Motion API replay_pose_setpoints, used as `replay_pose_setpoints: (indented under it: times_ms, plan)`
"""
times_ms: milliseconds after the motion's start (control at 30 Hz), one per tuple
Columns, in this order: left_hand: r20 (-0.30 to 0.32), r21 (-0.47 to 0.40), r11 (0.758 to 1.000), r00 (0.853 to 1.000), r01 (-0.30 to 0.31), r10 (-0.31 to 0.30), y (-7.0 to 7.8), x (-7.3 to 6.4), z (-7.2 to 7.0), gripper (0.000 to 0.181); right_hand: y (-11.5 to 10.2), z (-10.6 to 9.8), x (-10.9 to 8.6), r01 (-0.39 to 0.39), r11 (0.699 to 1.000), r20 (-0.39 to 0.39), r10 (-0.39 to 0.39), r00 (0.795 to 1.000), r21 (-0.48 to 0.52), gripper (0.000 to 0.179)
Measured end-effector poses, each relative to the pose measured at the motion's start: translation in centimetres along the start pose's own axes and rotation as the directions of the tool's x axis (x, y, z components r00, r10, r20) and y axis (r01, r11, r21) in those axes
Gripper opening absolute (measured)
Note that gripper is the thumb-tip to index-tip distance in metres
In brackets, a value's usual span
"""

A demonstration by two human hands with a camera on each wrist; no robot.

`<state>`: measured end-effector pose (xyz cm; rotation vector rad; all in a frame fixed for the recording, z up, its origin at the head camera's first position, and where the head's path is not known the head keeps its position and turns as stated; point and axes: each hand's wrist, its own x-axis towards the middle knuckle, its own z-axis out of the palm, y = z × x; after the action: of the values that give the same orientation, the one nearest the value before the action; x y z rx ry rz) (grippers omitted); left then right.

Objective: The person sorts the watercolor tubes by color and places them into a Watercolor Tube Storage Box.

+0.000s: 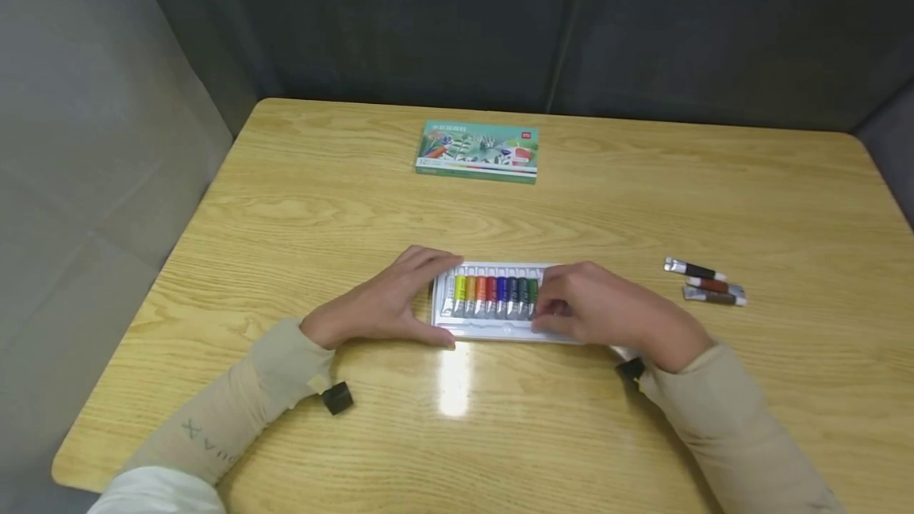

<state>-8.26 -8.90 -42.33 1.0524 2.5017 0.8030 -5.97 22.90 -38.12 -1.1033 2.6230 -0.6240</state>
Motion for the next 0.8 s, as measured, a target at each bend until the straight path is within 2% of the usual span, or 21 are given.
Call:
replay_pose_setpoints:
  times_ms: [200, 433, 800]
  plan:
    - [0.0, 0.005, 1.0, 1.0, -0.003, 0.003, 0.05, 0.03, -0.06, 0.11, -0.17, 0.32, 0.19, 0.015, 1.0, -0.024, -0.015, 1.0, -0.027, 0.02]
    - [0.001, 0.01, 1.0, 1.0, -0.007, 0.007, 0.1, 0.07, -0.09, 0.11, -0.34, 0.43, 0.16, 0.034, 0.998, -0.038, -0.036, 0.999, -0.056, 0.019]
    - [-0.002, 0.015, 1.0, 1.0, -0.01, 0.01, 0.09, 0.03, -0.03, 0.111, -0.58, 0.24, 0.07, 0.017, 0.996, 0.012, -0.016, 1.0, -0.087, 0.018]
